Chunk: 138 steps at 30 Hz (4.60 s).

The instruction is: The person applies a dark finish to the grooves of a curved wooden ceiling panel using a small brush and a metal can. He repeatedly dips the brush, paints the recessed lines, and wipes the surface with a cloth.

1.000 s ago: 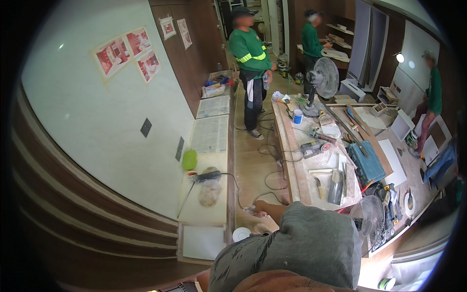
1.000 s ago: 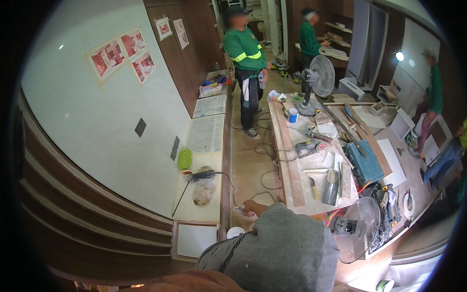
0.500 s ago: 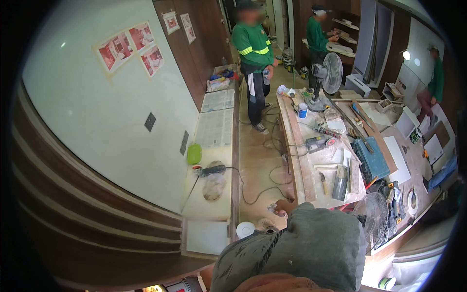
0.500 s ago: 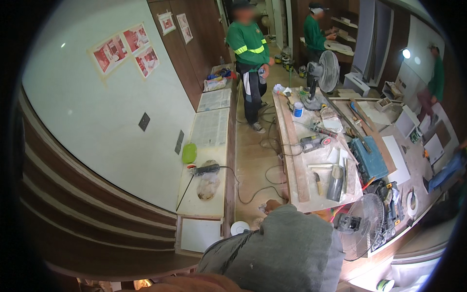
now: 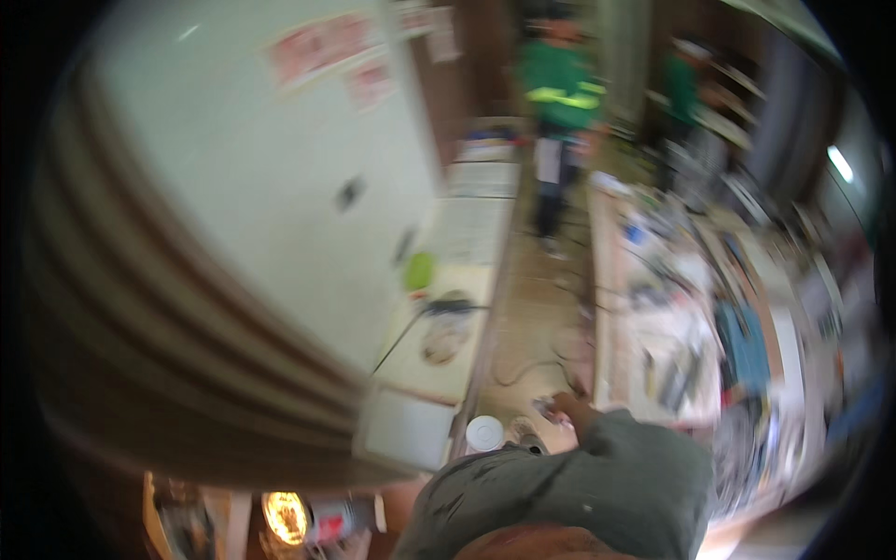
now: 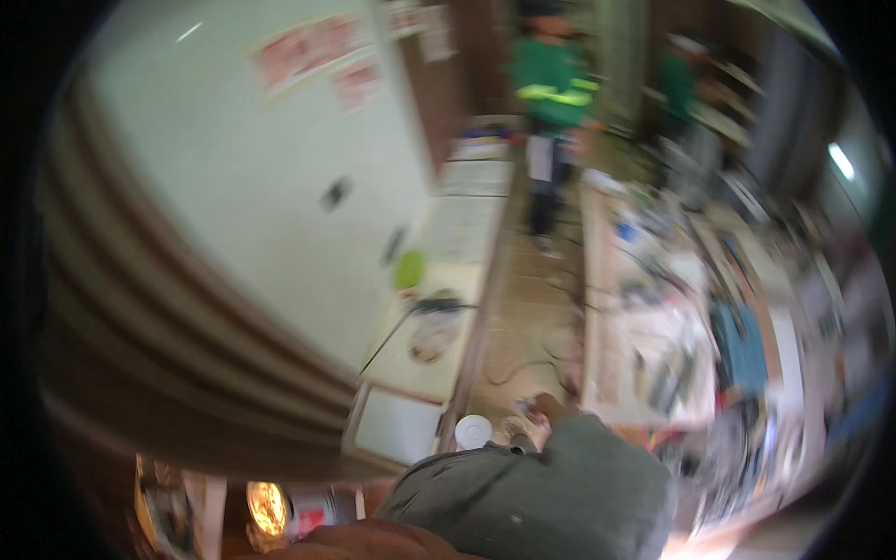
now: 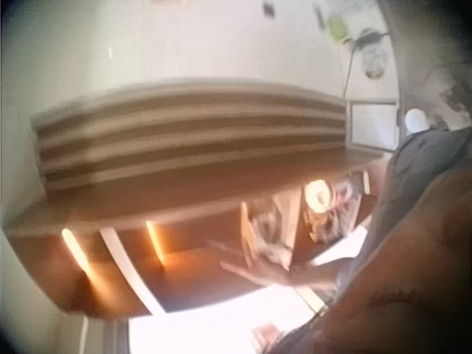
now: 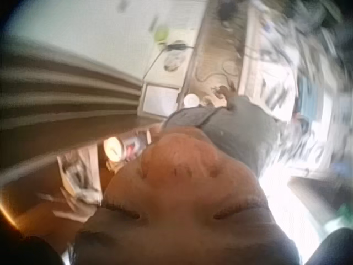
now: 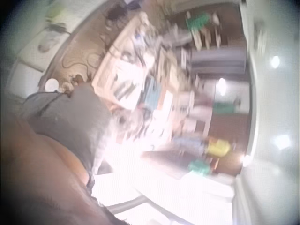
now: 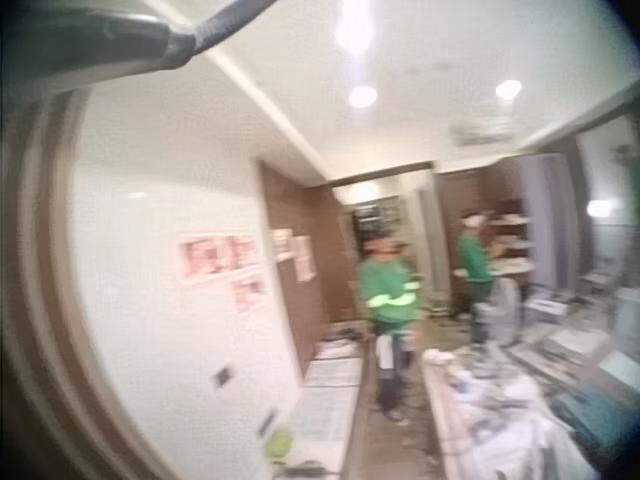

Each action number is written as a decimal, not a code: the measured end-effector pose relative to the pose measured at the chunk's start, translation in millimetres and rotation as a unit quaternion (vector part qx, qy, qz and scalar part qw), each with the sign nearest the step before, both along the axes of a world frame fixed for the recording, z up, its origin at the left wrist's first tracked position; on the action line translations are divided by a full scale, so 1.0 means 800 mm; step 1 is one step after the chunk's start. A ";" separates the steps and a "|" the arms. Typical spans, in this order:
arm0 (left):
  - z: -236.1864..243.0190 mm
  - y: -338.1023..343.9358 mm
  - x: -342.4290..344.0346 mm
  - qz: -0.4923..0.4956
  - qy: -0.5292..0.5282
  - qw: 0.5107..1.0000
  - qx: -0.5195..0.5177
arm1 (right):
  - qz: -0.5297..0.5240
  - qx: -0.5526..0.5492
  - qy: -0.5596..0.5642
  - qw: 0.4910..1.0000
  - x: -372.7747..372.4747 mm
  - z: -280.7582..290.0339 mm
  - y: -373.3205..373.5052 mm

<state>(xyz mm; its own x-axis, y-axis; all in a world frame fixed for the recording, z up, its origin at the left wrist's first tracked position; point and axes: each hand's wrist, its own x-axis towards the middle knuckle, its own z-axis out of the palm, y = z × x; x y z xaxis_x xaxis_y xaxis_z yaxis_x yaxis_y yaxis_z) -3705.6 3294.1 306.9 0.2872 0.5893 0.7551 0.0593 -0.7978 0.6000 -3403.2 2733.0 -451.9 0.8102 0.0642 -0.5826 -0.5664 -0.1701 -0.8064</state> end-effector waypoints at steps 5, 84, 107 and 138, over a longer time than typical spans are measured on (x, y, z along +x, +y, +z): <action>-0.021 0.029 0.012 0.058 -0.073 0.988 -0.127 | 0.133 -0.140 0.028 0.981 -0.004 0.095 -0.025; -0.349 -0.148 0.137 -0.456 0.035 0.756 -0.468 | 0.258 0.332 -0.056 0.906 0.001 0.619 0.364; -0.425 -0.251 0.313 -0.415 0.102 0.616 -0.662 | 0.163 0.236 -0.189 0.939 0.068 0.480 0.276; -0.369 -0.311 0.279 -0.548 0.255 0.603 -0.520 | 0.439 -0.074 -0.178 0.877 0.311 0.197 0.164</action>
